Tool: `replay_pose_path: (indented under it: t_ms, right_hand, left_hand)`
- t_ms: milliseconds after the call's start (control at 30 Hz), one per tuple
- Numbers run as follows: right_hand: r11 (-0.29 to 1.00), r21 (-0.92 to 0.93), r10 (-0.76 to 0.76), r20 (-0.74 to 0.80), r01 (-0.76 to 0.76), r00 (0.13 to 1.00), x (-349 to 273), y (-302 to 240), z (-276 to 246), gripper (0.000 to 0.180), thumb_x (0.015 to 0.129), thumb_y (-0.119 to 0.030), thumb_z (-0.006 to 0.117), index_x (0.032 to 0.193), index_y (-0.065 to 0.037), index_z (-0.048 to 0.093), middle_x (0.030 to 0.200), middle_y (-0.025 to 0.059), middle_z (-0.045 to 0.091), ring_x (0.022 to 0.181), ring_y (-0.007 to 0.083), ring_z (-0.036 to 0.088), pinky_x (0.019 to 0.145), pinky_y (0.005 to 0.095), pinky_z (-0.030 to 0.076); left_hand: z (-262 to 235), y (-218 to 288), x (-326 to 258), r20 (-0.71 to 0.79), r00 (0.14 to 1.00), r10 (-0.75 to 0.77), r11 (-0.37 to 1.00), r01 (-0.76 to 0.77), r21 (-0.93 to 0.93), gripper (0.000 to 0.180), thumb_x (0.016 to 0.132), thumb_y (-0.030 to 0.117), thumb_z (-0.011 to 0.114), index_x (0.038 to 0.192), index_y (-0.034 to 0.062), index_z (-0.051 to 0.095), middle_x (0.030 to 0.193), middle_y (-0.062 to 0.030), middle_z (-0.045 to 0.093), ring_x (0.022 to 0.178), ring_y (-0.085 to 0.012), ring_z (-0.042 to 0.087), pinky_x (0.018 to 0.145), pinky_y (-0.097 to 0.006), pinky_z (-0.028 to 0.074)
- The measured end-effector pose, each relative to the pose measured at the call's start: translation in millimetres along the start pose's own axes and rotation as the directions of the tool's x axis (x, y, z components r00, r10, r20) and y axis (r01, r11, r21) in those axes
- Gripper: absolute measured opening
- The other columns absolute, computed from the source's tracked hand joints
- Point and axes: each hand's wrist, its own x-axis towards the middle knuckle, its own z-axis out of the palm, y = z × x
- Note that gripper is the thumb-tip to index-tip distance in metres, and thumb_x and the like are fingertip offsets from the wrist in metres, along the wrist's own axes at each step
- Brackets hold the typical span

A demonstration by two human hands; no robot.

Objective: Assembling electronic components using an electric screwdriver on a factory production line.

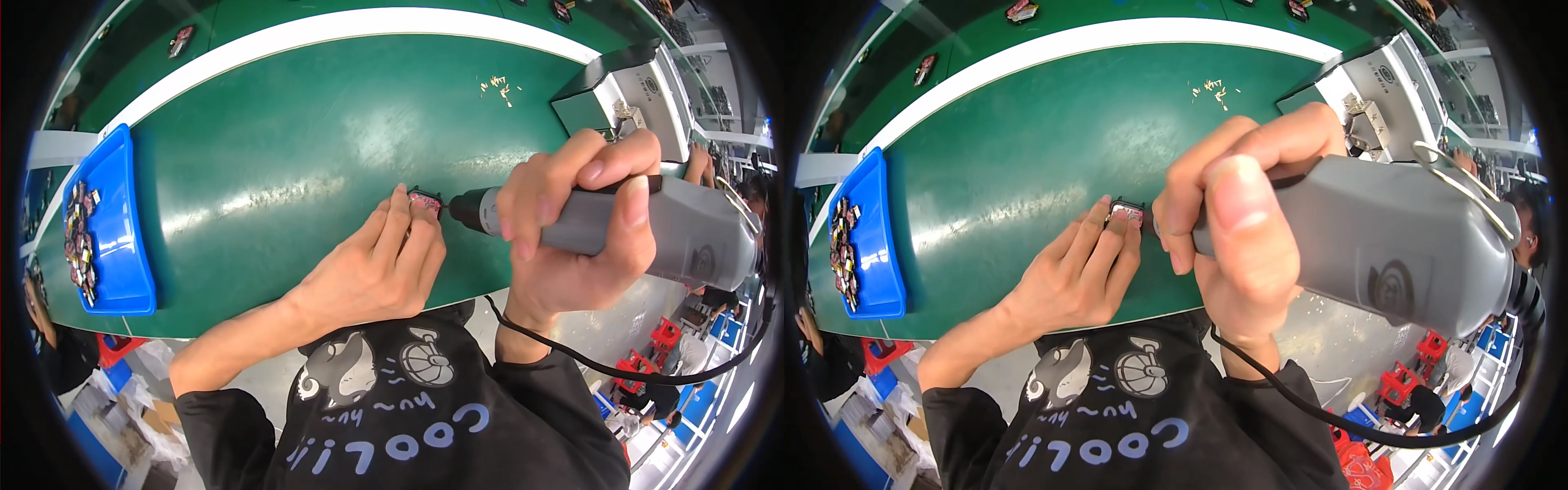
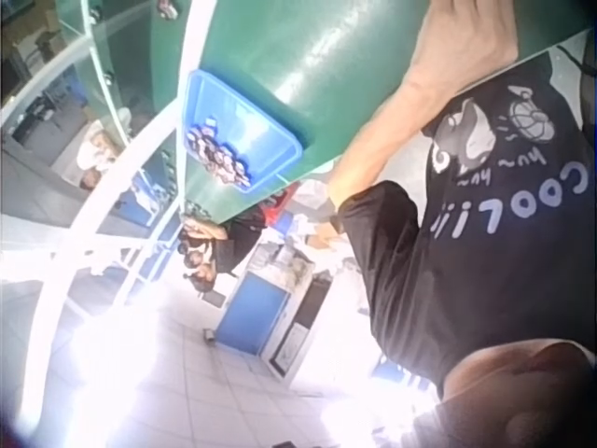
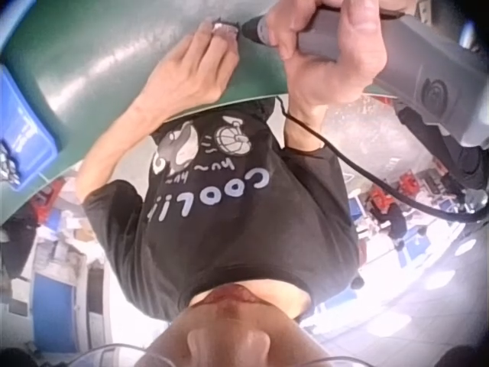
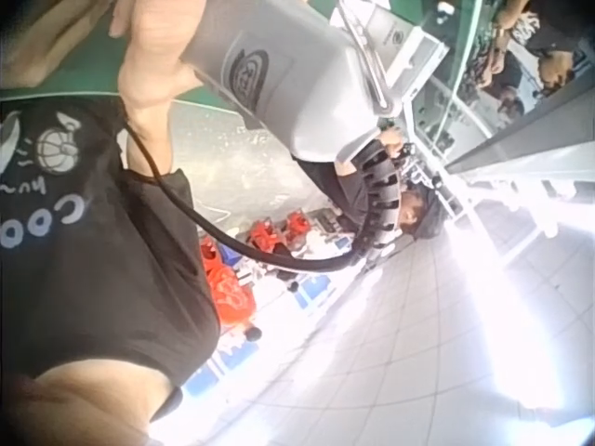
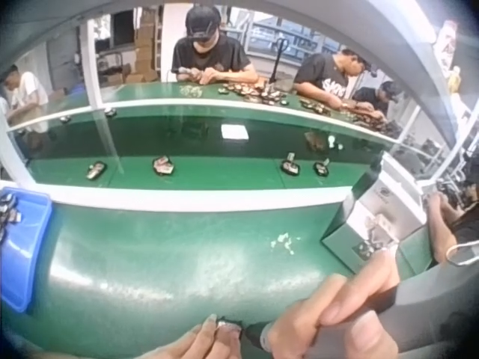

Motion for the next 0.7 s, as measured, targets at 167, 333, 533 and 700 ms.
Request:
replay_pose_path:
  t_ms: [167,333,533,700]
  right_hand:
    - [0.998,0.052,0.023,-0.023,-0.022,0.999,-0.9,0.8,-0.5,0.024,0.106,-0.027,0.037,0.098,-0.005,0.041,0.068,0.0120,0.048,0.036,0.0158,0.037,0.038,0.0335,0.038]
    - [1.000,0.015,0.021,-0.015,-0.021,1.000,-0.1,4.3,-2.3,0.021,0.105,-0.024,0.038,0.097,-0.005,0.041,0.066,0.0110,0.047,0.035,0.0156,0.037,0.037,0.0330,0.037]
    - [0.994,-0.016,0.104,-0.013,-0.105,0.994,5.6,8.0,-4.8,0.019,0.103,-0.021,0.043,0.093,-0.006,0.039,0.060,0.0083,0.046,0.036,0.0152,0.036,0.037,0.0324,0.036]
    - [0.978,-0.166,0.126,-0.008,-0.125,0.992,5.8,4.3,-6.0,0.019,0.102,-0.019,0.047,0.092,-0.007,0.038,0.060,0.0085,0.047,0.039,0.0149,0.038,0.040,0.0321,0.037]
  left_hand:
    - [-1.6,3.0,2.5,0.011,1.000,-0.018,1.000,0.018,0.006,0.023,0.078,0.002,0.068,0.098,-0.0096,0.070,0.095,-0.0193,0.068,0.095,-0.0357,0.073,0.073,-0.035,0.061]
    - [-0.3,4.5,2.5,0.010,1.000,-0.023,1.000,0.023,0.003,0.023,0.078,0.002,0.068,0.098,-0.0100,0.070,0.096,-0.0203,0.069,0.095,-0.0360,0.073,0.074,-0.035,0.062]
    - [-5.0,3.3,6.7,0.053,0.999,-0.006,1.000,0.005,0.025,0.018,0.080,0.005,0.066,0.091,-0.0087,0.071,0.094,-0.0209,0.070,0.092,-0.0351,0.073,0.079,-0.035,0.062]
    - [-7.5,-1.0,10.2,0.065,0.998,-0.019,1.000,0.018,0.016,0.015,0.084,0.005,0.065,0.090,-0.0071,0.071,0.095,-0.0192,0.070,0.090,-0.0331,0.074,0.068,-0.031,0.057]
